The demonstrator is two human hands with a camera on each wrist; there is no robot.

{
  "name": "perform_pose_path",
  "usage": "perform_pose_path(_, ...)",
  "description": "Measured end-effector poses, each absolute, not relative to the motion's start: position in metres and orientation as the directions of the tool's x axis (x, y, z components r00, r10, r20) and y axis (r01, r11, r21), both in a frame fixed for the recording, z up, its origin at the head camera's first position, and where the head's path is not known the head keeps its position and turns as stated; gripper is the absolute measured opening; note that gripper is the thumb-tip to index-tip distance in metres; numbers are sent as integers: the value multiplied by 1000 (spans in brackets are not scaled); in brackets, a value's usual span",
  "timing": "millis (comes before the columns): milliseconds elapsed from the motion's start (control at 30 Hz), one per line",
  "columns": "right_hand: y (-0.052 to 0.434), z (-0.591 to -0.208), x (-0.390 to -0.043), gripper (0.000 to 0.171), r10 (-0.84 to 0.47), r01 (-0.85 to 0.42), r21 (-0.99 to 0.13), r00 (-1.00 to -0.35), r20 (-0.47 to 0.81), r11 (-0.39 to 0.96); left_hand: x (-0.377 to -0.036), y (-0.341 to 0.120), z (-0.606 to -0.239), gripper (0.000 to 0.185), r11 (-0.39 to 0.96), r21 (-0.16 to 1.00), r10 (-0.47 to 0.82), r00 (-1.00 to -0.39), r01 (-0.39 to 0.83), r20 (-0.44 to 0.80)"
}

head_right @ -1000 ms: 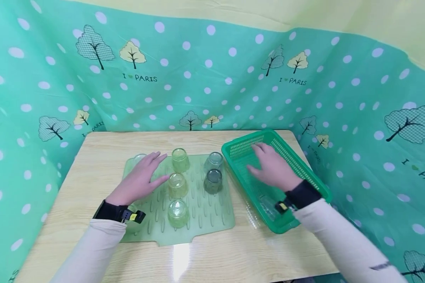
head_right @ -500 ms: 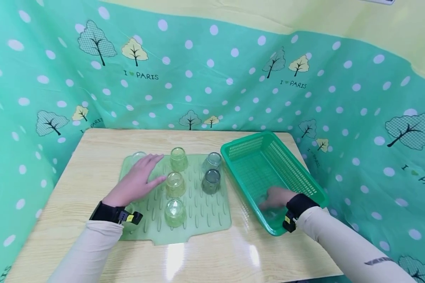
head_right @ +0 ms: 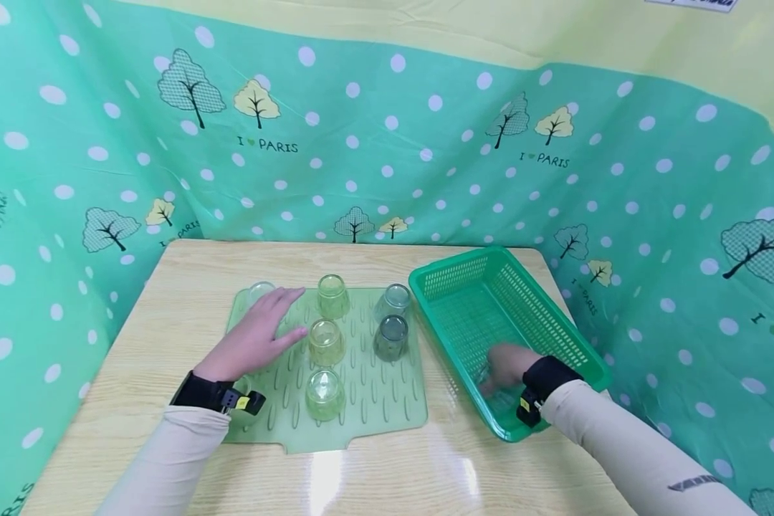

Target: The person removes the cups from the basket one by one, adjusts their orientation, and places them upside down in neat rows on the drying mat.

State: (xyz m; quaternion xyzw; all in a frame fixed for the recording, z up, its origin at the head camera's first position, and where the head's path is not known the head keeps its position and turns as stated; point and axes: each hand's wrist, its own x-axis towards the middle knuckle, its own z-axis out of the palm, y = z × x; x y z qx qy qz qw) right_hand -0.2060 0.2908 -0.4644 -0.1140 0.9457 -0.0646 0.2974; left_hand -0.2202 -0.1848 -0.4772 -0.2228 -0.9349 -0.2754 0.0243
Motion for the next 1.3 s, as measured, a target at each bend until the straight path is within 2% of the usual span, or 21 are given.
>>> perform_pose_path(267, 294, -465, -203, 22, -253, -163, -209, -800, -544, 964, -219, -173, -473, 79, 749, 488, 425, -890, 448, 165)
perform_pose_path(300, 295, -464, -205, 24, -250, -152, -218, -799, -547, 964, -219, -171, -471, 79, 745, 490, 429, -888, 453, 168)
perform_pose_path(400, 303, -458, -209, 43, -233, -139, -215, -830, -507, 967, -218, -165, -467, 78, 735, 495, 438, -882, 463, 173)
perform_pose_path(533, 309, -441, -214, 67, -210, -143, -208, -911, -355, 968, -214, -155, -458, 79, 724, 494, 451, -872, 482, 190)
perform_pose_path(700, 294, -409, -199, 78, -200, -185, -304, -980, -19, 935, -208, -137, -445, 75, 698, 505, 444, -860, 508, 253)
perform_pose_path(800, 275, -397, -185, 79, -191, -260, -356, -957, 217, 898, -204, -125, -435, 73, 678, 518, 431, -853, 521, 293)
perform_pose_path(900, 252, -398, -173, 74, -200, -332, -384, -917, 345, 862, -200, -116, -428, 70, 664, 527, 417, -847, 531, 329)
perform_pose_path(1000, 231, -404, -161, 76, -210, -359, -395, -904, 372, 846, -195, -107, -423, 67, 646, 538, 416, -841, 541, 345)
perform_pose_path(1300, 190, -441, -145, 82, -289, -464, -312, -833, 472, 829, -175, -71, -424, 67, 585, 520, 489, -782, 622, 386)
